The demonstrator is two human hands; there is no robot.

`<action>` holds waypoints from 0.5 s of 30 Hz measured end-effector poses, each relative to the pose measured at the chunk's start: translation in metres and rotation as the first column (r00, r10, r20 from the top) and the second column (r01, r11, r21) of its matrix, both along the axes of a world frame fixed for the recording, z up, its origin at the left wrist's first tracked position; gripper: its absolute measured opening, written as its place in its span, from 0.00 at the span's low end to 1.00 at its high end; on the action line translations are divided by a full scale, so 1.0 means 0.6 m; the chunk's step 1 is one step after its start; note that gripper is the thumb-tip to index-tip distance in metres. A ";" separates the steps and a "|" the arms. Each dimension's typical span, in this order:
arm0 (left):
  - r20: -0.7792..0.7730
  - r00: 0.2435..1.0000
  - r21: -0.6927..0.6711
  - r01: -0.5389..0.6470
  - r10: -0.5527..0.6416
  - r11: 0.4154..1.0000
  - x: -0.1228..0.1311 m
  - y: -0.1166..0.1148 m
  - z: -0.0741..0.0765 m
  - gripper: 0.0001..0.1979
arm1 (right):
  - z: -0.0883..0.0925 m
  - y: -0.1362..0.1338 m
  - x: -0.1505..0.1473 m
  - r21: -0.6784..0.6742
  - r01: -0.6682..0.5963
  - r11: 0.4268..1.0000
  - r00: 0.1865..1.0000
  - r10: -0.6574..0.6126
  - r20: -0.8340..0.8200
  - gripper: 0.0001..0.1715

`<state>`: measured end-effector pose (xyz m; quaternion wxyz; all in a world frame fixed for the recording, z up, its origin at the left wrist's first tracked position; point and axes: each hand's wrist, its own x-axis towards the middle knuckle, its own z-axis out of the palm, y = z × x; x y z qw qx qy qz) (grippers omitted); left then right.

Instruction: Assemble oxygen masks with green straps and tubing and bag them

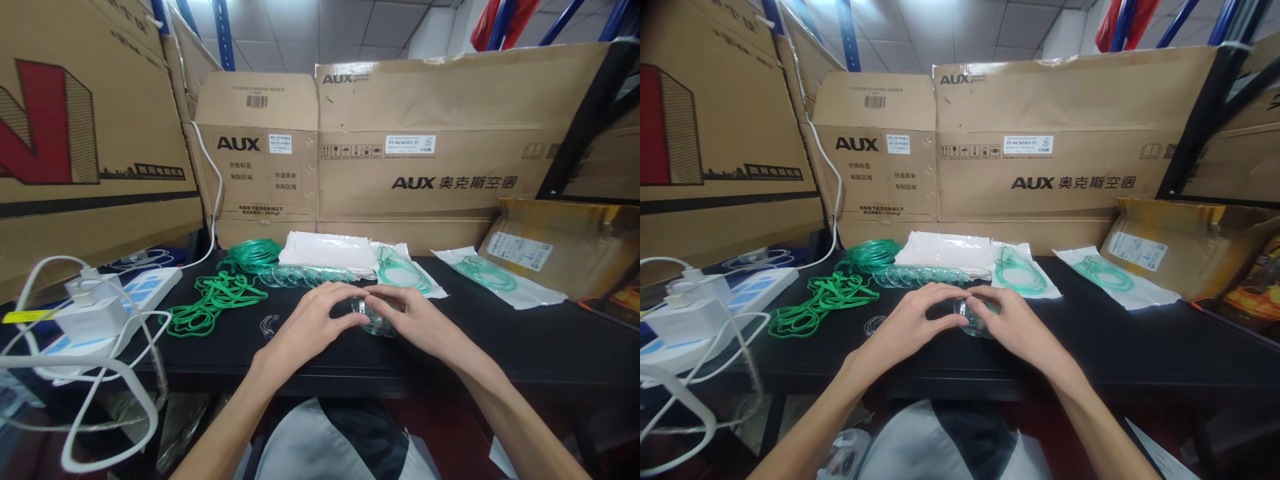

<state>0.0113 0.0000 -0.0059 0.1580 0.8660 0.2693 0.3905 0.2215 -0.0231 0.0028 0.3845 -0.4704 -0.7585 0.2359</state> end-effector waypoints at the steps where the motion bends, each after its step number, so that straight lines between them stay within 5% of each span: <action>1: -0.021 1.000 -0.006 -0.008 0.008 1.000 -0.002 0.001 0.000 0.14 | 0.000 -0.001 0.001 -0.012 -0.011 1.000 1.000 0.010 -0.002 0.21; 8: -0.145 0.984 -0.108 -0.125 0.108 0.986 -0.023 0.011 -0.008 0.15 | 0.001 -0.008 0.012 -0.096 -0.125 0.988 0.992 0.126 0.005 0.22; 15: -0.196 0.975 -0.111 -0.129 0.105 0.985 -0.026 0.016 -0.015 0.14 | -0.004 -0.007 -0.003 -0.020 0.063 0.998 0.975 -0.058 0.216 0.17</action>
